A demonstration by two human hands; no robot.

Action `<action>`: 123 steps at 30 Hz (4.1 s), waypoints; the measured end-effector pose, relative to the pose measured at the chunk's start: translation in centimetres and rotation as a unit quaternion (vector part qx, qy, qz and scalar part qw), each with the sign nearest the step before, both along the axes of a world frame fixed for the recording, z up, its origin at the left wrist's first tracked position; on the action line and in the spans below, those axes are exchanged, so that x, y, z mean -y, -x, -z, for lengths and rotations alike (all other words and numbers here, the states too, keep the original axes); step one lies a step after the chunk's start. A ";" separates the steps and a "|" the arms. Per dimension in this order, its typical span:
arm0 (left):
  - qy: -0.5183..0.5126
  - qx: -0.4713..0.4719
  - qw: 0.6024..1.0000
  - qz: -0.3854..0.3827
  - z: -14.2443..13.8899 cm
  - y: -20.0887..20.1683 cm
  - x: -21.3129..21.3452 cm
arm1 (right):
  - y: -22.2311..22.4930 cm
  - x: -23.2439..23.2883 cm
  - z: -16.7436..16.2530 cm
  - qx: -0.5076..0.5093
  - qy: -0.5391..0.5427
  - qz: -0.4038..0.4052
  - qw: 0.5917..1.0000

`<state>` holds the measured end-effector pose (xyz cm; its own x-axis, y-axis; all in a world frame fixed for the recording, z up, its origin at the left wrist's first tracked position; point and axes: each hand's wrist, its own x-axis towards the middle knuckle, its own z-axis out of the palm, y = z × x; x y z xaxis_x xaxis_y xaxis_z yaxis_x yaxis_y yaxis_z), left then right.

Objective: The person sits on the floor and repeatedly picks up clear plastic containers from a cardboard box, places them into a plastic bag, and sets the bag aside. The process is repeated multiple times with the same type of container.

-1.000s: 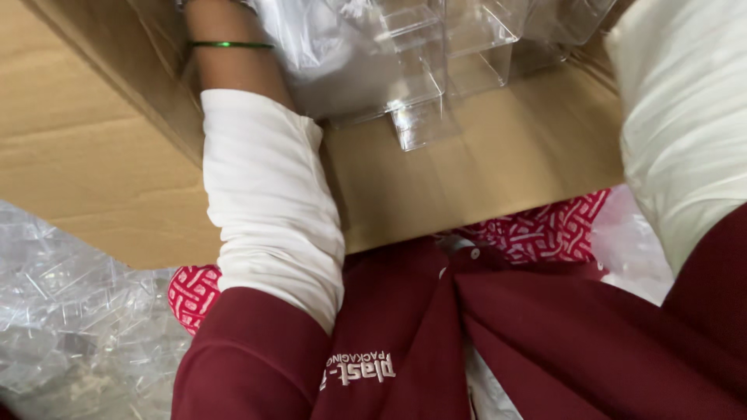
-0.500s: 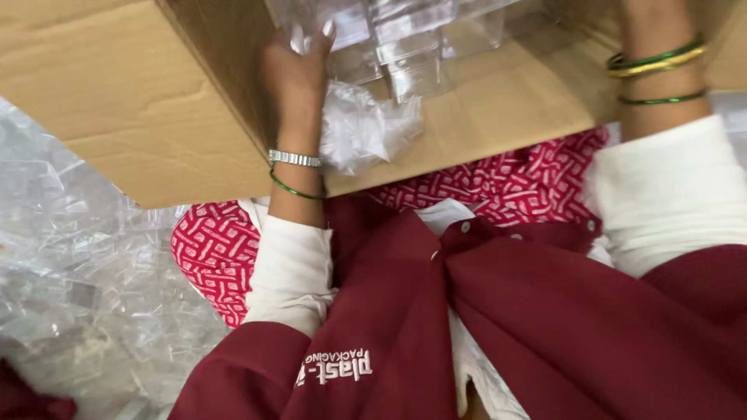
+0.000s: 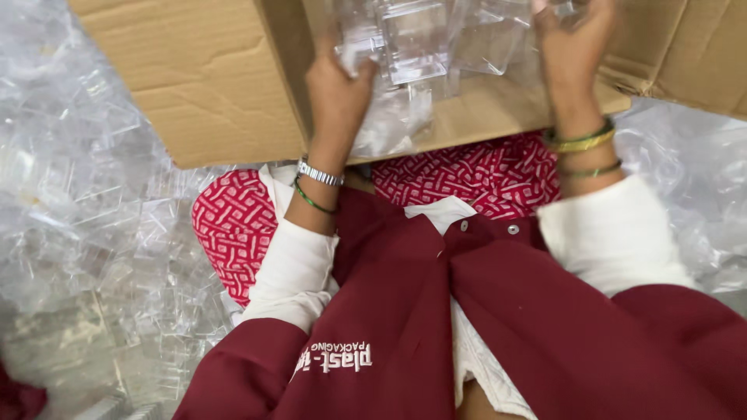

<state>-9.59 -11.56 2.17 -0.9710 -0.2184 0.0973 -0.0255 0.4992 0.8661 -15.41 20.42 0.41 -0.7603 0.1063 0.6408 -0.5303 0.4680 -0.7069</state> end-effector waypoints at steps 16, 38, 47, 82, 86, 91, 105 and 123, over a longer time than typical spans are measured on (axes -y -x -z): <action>-0.431 -0.087 0.884 0.157 -0.9 -6.8 -2.4 | -13.4 7.2 -4.0 0.267 0.223 -0.188 0.918; -0.323 0.129 0.936 0.060 5.4 5.8 0.4 | -0.7 6.9 -5.6 0.323 0.238 -0.230 0.887; 0.072 0.006 0.994 -0.078 11.8 10.4 -3.7 | 7.0 8.8 9.3 0.143 -0.265 0.069 0.951; -0.046 0.044 0.964 0.259 1.2 -11.0 -15.9 | -29.1 -5.5 2.8 0.258 0.603 -0.252 0.711; -0.113 0.019 0.973 0.200 0.7 -10.0 -15.7 | -27.6 -9.0 2.8 0.256 0.550 -0.170 0.776; -0.244 -0.076 0.935 0.245 0.0 -7.1 -12.0 | -24.9 -17.7 -0.4 0.063 0.222 0.184 0.956; -0.455 -0.056 0.812 0.361 -3.0 -8.6 -8.4 | -19.6 -8.1 -1.8 -0.044 0.016 0.205 0.978; -0.493 0.040 0.840 0.222 1.6 -6.7 -8.1 | -15.8 4.7 -2.2 0.324 0.337 -0.159 0.870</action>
